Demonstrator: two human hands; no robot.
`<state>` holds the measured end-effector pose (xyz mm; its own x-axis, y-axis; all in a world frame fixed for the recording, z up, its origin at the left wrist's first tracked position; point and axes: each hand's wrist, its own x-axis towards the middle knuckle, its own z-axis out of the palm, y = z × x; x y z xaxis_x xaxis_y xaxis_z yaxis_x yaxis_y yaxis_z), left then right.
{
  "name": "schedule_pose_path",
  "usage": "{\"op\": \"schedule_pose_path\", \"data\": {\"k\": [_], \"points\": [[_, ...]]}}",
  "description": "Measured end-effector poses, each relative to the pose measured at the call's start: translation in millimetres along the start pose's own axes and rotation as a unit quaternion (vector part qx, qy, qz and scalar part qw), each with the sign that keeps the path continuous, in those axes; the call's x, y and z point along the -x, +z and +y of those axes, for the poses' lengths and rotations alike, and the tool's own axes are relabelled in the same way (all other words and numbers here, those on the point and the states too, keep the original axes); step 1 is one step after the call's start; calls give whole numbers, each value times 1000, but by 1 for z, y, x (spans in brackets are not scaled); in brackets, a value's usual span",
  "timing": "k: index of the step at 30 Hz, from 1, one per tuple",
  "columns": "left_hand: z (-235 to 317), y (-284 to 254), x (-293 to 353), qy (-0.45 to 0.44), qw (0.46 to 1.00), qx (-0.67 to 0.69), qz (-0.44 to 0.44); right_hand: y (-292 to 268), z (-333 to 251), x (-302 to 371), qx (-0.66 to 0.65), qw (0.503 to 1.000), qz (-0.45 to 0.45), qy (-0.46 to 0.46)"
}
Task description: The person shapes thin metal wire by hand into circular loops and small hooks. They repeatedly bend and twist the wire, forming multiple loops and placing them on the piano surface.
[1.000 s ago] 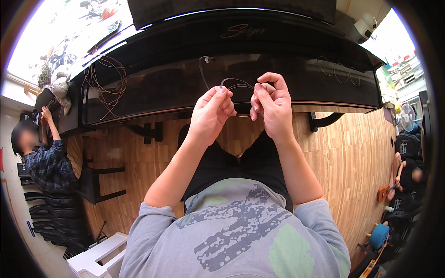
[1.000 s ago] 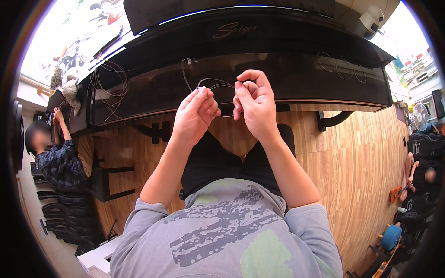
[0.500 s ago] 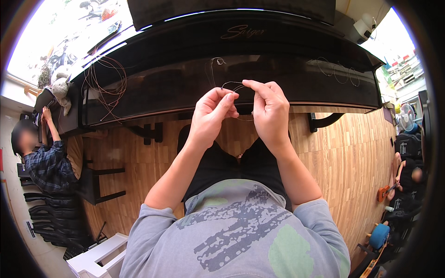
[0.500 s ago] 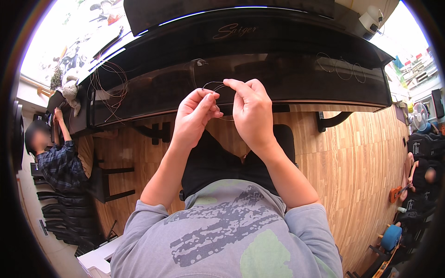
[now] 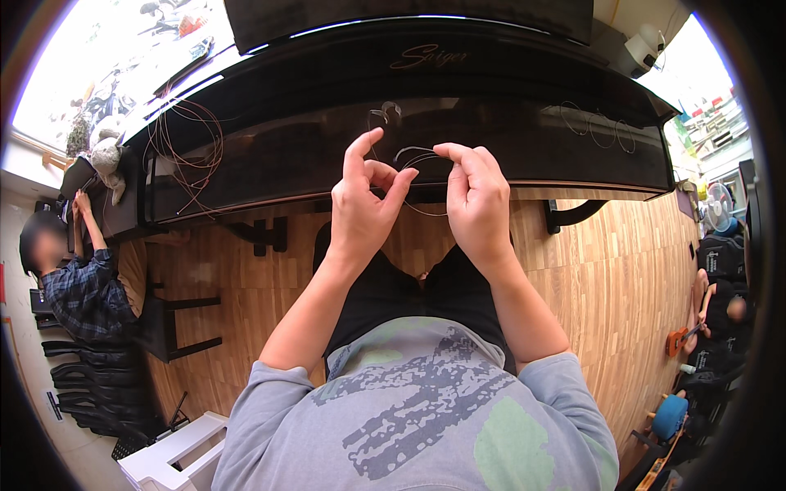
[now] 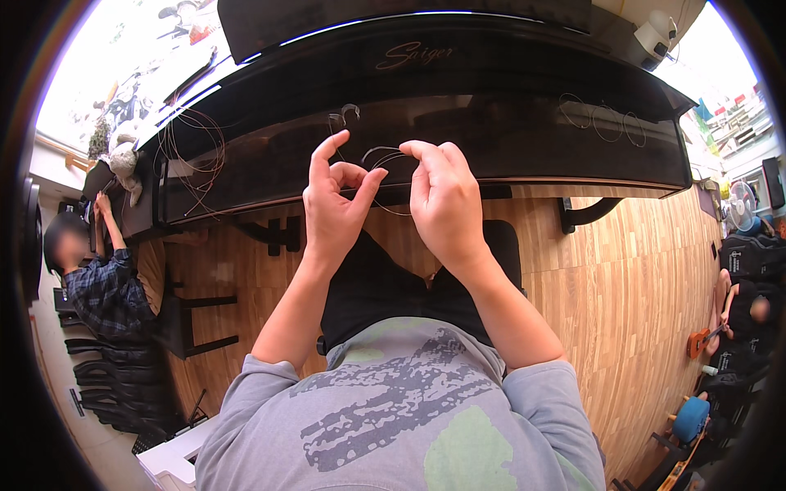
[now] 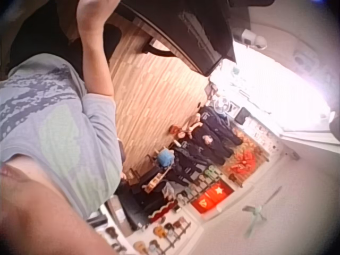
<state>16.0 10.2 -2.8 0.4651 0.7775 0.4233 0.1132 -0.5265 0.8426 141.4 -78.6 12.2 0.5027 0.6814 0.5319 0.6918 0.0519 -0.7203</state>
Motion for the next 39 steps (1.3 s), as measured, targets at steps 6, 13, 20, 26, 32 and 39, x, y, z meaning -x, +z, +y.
{"op": "schedule_pose_path", "data": {"k": [6, 13, 20, 26, 32, 39], "points": [[-10, 4, 0, 118, 992, -24, 47, 4, 6, 5, 149, 986, 20, -76], [-8, 1, -5, 187, 965, -183, 19, 1, 3, 1, 104, 994, 10, -46], [-7, -7, -6, -129, 966, 169, -148, 1, 8, -2, 2, 1000, 12, -27], [-11, -9, -7, -111, 939, 269, -185, 4, 15, -4, -134, 991, 7, 3], [-11, -12, -7, -79, 941, 281, -174, 0, 8, -1, -214, 965, -67, 135], [-15, -15, -9, -70, 977, 179, -98, 4, 10, 3, -221, 965, -99, 102]]}}
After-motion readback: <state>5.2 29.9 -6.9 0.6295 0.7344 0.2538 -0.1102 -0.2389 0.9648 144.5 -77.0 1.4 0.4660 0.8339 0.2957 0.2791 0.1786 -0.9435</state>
